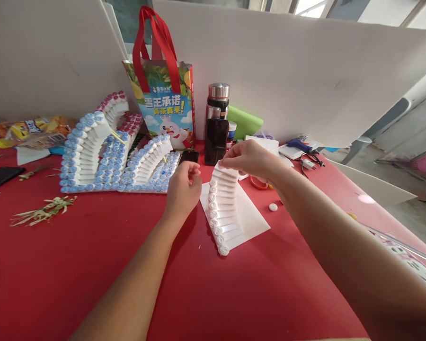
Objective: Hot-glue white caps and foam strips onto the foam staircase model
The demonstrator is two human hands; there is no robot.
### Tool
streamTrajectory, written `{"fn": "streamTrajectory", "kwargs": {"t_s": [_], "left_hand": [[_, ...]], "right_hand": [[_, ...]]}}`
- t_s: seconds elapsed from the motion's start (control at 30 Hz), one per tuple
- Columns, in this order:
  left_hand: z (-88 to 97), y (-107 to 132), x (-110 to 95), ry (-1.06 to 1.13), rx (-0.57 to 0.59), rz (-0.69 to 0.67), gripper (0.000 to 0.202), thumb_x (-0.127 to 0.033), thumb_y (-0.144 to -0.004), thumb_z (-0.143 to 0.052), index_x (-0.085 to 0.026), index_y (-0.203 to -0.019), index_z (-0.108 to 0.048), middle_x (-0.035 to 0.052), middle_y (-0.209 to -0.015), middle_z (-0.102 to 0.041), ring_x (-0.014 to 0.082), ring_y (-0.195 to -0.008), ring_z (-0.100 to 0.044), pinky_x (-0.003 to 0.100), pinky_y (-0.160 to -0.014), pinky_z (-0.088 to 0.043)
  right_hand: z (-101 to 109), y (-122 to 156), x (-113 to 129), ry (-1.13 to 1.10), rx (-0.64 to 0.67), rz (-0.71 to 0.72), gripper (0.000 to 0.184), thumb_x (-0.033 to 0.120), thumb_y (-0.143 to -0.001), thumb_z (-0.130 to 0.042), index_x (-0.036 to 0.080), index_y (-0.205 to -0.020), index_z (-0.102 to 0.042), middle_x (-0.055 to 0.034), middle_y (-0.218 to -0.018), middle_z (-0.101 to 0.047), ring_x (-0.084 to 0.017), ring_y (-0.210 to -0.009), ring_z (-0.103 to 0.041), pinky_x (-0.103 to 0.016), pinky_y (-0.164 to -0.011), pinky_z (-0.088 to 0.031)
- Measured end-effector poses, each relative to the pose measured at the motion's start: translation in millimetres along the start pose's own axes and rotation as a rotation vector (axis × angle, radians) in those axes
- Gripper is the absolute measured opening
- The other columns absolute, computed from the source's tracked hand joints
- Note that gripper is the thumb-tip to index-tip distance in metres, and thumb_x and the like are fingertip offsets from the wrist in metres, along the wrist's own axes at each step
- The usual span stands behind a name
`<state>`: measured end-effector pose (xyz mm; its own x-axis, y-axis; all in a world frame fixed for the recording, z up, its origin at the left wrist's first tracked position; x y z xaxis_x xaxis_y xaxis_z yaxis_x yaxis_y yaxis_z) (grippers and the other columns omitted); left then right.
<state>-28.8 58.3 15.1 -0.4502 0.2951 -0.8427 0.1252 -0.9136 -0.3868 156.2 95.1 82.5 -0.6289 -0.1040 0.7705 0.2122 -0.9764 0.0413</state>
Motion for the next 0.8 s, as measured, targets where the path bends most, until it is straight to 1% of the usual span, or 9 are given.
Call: {"fn": "streamTrajectory", "kwargs": {"t_s": [0.03, 0.1, 0.17, 0.2, 0.33, 0.43, 0.53, 0.7, 0.8], "left_hand": [[-4.7, 0, 9, 0.057, 0.025, 0.105, 0.015, -0.02, -0.085, -0.056, -0.019, -0.099, -0.064, 0.007, -0.096, -0.07, 0.0197, -0.084, -0.063, 0.032, -0.075, -0.047], [-15.4, 2, 21, 0.203, 0.091, 0.298, 0.012, -0.028, -0.086, -0.059, -0.019, -0.093, -0.064, 0.006, -0.09, -0.071, 0.0184, -0.074, -0.063, 0.03, -0.068, -0.045], [-22.7, 6, 24, 0.289, 0.13, 0.403, 0.016, -0.035, -0.084, -0.063, -0.019, -0.085, -0.064, 0.0048, -0.083, -0.07, 0.017, -0.069, -0.061, 0.028, -0.062, -0.042], [-24.7, 7, 23, 0.312, 0.14, 0.43, 0.019, -0.038, -0.083, -0.065, -0.019, -0.083, -0.064, 0.0044, -0.082, -0.069, 0.0164, -0.068, -0.06, 0.027, -0.061, -0.041], [-26.3, 10, 18, 0.367, 0.162, 0.465, 0.023, -0.041, -0.08, -0.069, -0.018, -0.081, -0.065, 0.004, -0.085, -0.068, 0.0155, -0.072, -0.06, 0.026, -0.061, -0.039], [-25.8, 10, 15, 0.402, 0.173, 0.477, 0.024, -0.04, -0.078, -0.071, -0.017, -0.081, -0.064, 0.0039, -0.085, -0.067, 0.0153, -0.074, -0.06, 0.027, -0.063, -0.04], [-25.5, 10, 11, 0.441, 0.162, 0.479, 0.023, -0.037, -0.074, -0.073, -0.017, -0.081, -0.064, 0.0032, -0.081, -0.068, 0.0154, -0.073, -0.059, 0.028, -0.064, -0.04], [-27.6, 11, 9, 0.514, 0.166, 0.487, 0.028, -0.031, -0.067, -0.08, -0.018, -0.084, -0.061, 0.0006, -0.071, -0.066, 0.0148, -0.067, -0.059, 0.028, -0.064, -0.041], [-28.3, 11, 10, 0.519, 0.165, 0.471, 0.031, -0.027, -0.066, -0.08, -0.018, -0.087, -0.06, -0.0007, -0.07, -0.065, 0.0141, -0.065, -0.058, 0.028, -0.064, -0.041]], "right_hand": [[-5, -5, 2, 0.022, 0.029, 0.005, 0.015, 0.026, -0.07, -0.072, 0.017, -0.066, -0.061, 0.0044, -0.056, -0.043, -0.008, -0.053, -0.037, -0.024, -0.048, -0.028], [-13, -11, 3, 0.098, 0.052, 0.019, 0.013, 0.024, -0.07, -0.071, 0.017, -0.065, -0.062, 0.0039, -0.056, -0.043, -0.009, -0.054, -0.036, -0.025, -0.048, -0.027], [-19, -13, 3, 0.184, 0.046, 0.031, 0.012, 0.025, -0.071, -0.07, 0.016, -0.065, -0.063, 0.0035, -0.057, -0.043, -0.009, -0.055, -0.035, -0.026, -0.048, -0.026], [-20, -13, 3, 0.22, 0.042, 0.038, 0.011, 0.025, -0.071, -0.069, 0.016, -0.066, -0.064, 0.0032, -0.057, -0.044, -0.01, -0.056, -0.035, -0.026, -0.049, -0.026], [-25, -13, 5, 0.323, 0.033, 0.087, 0.008, 0.024, -0.072, -0.067, 0.017, -0.07, -0.067, 0.001, -0.06, -0.049, -0.011, -0.059, -0.039, -0.027, -0.052, -0.029], [-27, -15, 7, 0.373, 0.024, 0.126, 0.01, 0.023, -0.07, -0.067, 0.018, -0.062, -0.063, 0.0014, -0.058, -0.048, -0.011, -0.057, -0.038, -0.028, -0.051, -0.027], [-30, -17, 6, 0.4, 0.041, 0.128, 0.015, 0.024, -0.071, -0.067, 0.019, -0.06, -0.058, 0.0029, -0.056, -0.045, -0.01, -0.054, -0.035, -0.028, -0.051, -0.026], [-32, -19, 4, 0.438, 0.039, 0.122, 0.014, 0.029, -0.071, -0.069, 0.019, -0.064, -0.061, 0.0008, -0.062, -0.051, -0.012, -0.058, -0.044, -0.027, -0.054, -0.031], [-32, -19, 5, 0.474, 0.035, 0.148, 0.011, 0.029, -0.07, -0.068, 0.019, -0.067, -0.063, -0.0013, -0.068, -0.058, -0.014, -0.064, -0.048, -0.027, -0.056, -0.033]]}}
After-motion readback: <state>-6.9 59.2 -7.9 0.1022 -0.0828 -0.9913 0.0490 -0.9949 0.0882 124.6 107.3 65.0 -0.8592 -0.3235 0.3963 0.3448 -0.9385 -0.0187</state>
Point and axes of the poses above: each hand's wrist, its own y-axis away from the middle knuckle, its own z-axis out of the back of the hand, x = y × z, the point moved 4 cm from there along -y, towards the middle knuckle
